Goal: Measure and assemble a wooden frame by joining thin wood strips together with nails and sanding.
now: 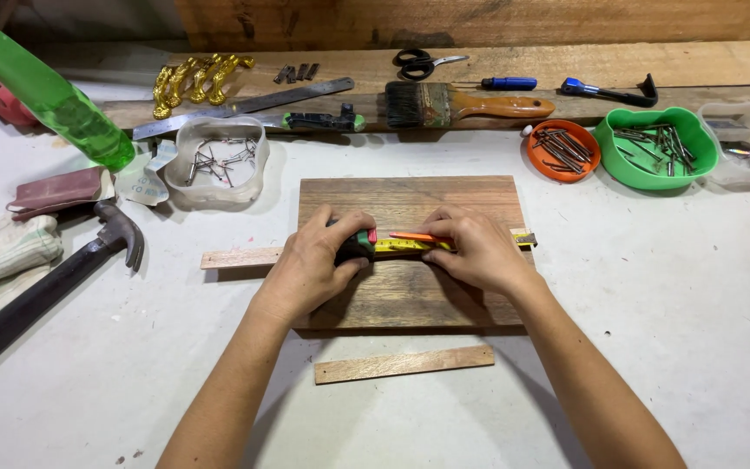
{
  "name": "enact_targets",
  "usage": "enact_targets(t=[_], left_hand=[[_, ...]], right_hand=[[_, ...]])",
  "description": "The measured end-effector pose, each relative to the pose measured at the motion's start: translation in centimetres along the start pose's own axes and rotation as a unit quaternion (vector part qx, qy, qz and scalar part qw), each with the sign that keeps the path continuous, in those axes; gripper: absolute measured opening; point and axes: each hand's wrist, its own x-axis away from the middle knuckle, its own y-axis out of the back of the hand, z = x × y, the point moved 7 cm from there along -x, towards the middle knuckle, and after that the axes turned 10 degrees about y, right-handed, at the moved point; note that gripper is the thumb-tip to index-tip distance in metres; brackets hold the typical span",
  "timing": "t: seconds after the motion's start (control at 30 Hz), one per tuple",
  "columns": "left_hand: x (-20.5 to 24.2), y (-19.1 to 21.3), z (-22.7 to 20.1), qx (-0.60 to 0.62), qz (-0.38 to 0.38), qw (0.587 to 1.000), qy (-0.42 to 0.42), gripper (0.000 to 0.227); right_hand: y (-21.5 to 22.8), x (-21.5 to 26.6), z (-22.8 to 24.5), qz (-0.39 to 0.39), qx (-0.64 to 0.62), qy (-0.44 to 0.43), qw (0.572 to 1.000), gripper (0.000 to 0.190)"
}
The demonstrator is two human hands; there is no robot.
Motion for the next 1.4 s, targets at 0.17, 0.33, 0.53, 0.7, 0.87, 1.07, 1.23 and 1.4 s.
enact_targets(t=[0.17, 0.33, 0.53, 0.7, 0.87, 1.07, 1.23, 1.4], left_hand=[[0.0, 0.1, -0.1, -0.013, -0.003, 1.0, 0.003, 0.048], [-0.1, 0.1, 0.1, -0.013, 0.008, 1.0, 0.021, 0.049], [-0.2, 0.4, -0.2, 0.003, 0.008, 1.0, -0.001, 0.05], [-0.5, 0.5, 0.0, 0.006, 0.014, 1.0, -0.014, 0.054], [-0.6, 0.5, -0.4, -0.015, 0.028, 0.999, -0.025, 0.051], [-0.4, 0.5, -0.3, 0.002, 0.022, 0.998, -0.05, 0.052], [-0.4, 0.5, -0.4, 0.014, -0.009, 0.995, -0.095, 0.051], [-0.8, 0.4, -1.0, -0.008, 0.019, 0.994, -0.103, 0.051]], right_hand=[[-0.4, -0.6, -1.3, 0.017, -0.027, -0.007, 0.999, 0.03], [0.4, -1.0, -0.2, 0.019, -0.035, 0.009, 0.999, 0.031], [-0.2, -0.8, -0.5, -0.093, -0.192, -0.047, 0.976, 0.029], [-0.4, -1.9, 1.3, -0.186, -0.426, -0.035, 0.885, 0.039], [-4.5, -2.4, -1.5, -0.204, -0.53, -0.05, 0.822, 0.039], [-5.5, -2.5, -2.3, -0.199, -0.546, -0.015, 0.814, 0.019], [-5.5, -2.6, -2.2, -0.175, -0.516, 0.012, 0.839, 0.019], [-5.0, -2.6, -1.4, -0.15, -0.464, -0.014, 0.873, 0.018]])
